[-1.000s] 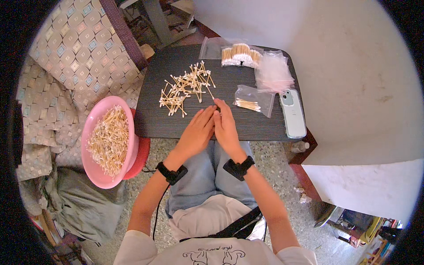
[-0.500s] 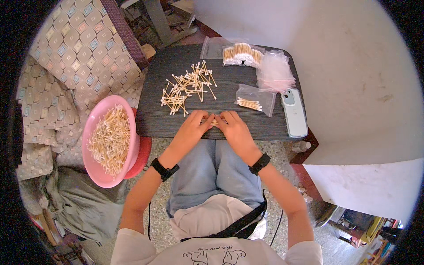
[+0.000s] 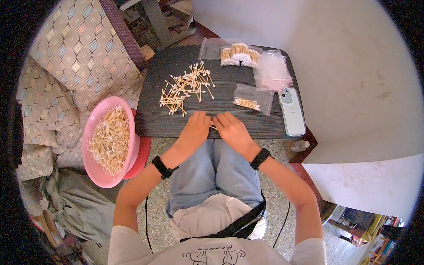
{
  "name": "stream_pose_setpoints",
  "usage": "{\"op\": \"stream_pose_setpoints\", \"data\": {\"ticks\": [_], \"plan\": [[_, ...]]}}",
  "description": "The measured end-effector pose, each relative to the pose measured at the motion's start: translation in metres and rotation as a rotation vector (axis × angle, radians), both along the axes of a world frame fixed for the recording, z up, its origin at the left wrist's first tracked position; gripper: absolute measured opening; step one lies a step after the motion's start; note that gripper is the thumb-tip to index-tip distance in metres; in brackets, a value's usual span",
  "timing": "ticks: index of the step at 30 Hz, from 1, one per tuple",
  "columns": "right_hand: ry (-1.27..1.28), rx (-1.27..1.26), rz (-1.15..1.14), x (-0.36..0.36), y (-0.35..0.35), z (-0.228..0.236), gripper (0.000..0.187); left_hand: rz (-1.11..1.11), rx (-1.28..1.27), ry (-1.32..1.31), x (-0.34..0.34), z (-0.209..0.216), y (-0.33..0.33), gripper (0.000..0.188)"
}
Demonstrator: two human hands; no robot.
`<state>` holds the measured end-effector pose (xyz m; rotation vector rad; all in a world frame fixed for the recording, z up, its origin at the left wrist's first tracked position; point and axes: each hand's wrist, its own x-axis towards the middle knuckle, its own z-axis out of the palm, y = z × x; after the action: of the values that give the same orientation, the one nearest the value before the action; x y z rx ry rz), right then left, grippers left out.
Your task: The person fills a plastic bag with cotton swabs from a pink bowl, then arranges another bundle of swabs on the table before sliding them into a second bag.
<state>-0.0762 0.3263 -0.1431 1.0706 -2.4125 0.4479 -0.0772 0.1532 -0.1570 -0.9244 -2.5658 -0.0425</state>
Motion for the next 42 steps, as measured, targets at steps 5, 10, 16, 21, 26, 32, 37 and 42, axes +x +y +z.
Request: {"op": "stream_pose_setpoints", "data": {"ticks": [5,10,16,21,26,32,37,42], "plan": [[0.017,-0.038,-0.074,0.007,-0.007,-0.002,0.035,-0.018,-0.007,0.006,-0.004,0.004,0.0,0.015],[-0.054,0.069,-0.091,0.006,0.0,0.002,0.036,-0.082,-0.002,0.042,-0.007,0.004,-0.005,0.014],[-0.267,-0.135,-0.016,0.008,0.003,-0.004,0.034,-0.108,0.067,-0.042,-0.001,0.009,-0.002,0.012],[-1.102,-0.577,-0.042,0.018,-0.001,0.034,0.028,-0.036,0.215,-0.289,0.014,0.023,-0.002,0.01],[-0.736,-0.657,-0.062,0.018,-0.006,0.014,0.026,0.053,0.333,-0.619,0.025,0.041,0.007,0.014],[-0.995,-0.805,-0.152,0.029,-0.005,0.028,0.019,-0.101,0.605,-0.563,0.027,0.04,0.006,0.022],[-0.708,-0.794,-0.188,0.043,-0.02,0.031,0.02,0.183,1.008,-0.753,0.034,0.038,0.019,0.031],[-0.534,-0.797,-0.214,0.049,-0.033,0.022,0.023,0.192,1.052,-0.504,0.038,0.043,0.033,0.029]]}}
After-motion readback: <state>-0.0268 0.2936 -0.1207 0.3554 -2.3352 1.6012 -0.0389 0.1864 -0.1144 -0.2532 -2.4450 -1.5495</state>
